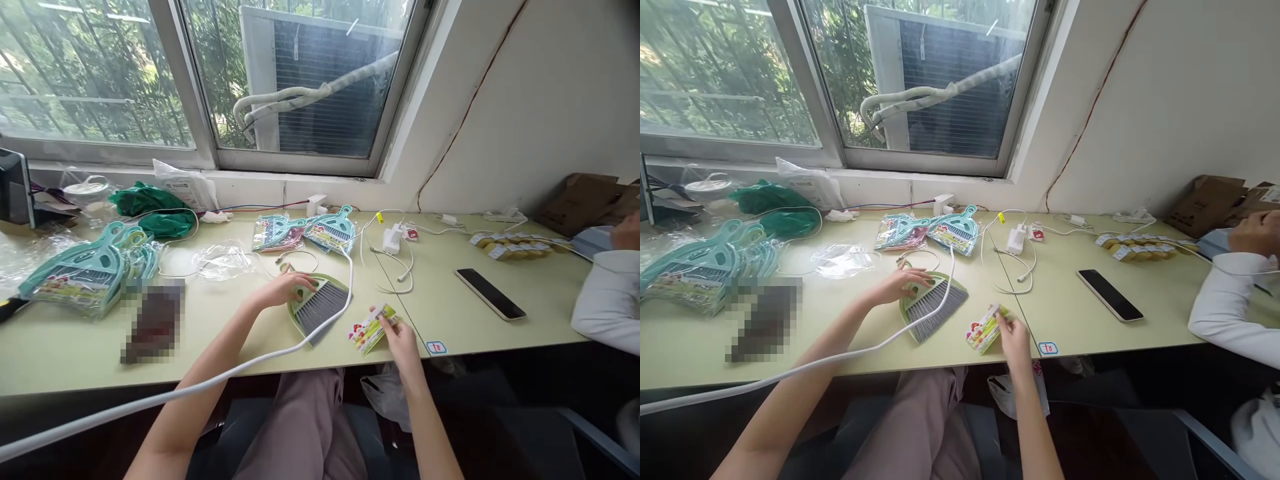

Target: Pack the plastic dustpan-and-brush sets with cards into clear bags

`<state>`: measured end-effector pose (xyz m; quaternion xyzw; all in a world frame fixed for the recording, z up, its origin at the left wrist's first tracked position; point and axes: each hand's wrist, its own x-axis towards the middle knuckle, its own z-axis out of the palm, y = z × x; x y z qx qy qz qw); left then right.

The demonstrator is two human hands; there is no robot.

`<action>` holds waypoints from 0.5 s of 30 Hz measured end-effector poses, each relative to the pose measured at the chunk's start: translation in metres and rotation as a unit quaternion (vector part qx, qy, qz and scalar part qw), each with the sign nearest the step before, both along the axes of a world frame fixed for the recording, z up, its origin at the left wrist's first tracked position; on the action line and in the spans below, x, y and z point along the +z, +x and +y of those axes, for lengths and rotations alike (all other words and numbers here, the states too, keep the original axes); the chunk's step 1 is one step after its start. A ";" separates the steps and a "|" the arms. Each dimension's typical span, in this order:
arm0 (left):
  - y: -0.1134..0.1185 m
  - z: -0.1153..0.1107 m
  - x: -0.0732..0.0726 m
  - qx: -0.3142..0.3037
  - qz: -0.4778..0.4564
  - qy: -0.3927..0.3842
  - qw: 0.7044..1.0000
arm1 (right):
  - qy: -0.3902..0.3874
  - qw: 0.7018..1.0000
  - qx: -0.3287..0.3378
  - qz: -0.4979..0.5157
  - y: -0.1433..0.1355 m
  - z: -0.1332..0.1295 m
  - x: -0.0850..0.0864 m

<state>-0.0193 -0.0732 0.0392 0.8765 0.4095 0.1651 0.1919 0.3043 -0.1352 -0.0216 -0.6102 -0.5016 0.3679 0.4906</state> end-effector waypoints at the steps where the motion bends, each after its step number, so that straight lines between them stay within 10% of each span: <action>1: -0.003 0.003 -0.003 0.020 -0.006 0.018 1.000 | 0.011 1.000 -0.015 -0.002 0.009 0.007 0.003; 6: -0.007 0.007 0.001 0.208 -0.037 0.133 0.968 | 0.054 0.994 -0.035 -0.084 0.033 0.030 0.022; 11: -0.027 0.005 0.011 0.365 -0.034 0.111 0.924 | 0.201 0.943 -0.107 -0.243 -0.007 0.014 0.052; 15: -0.046 0.011 -0.008 0.290 -0.031 -0.048 0.955 | 0.217 0.906 0.127 -0.341 -0.070 0.015 0.073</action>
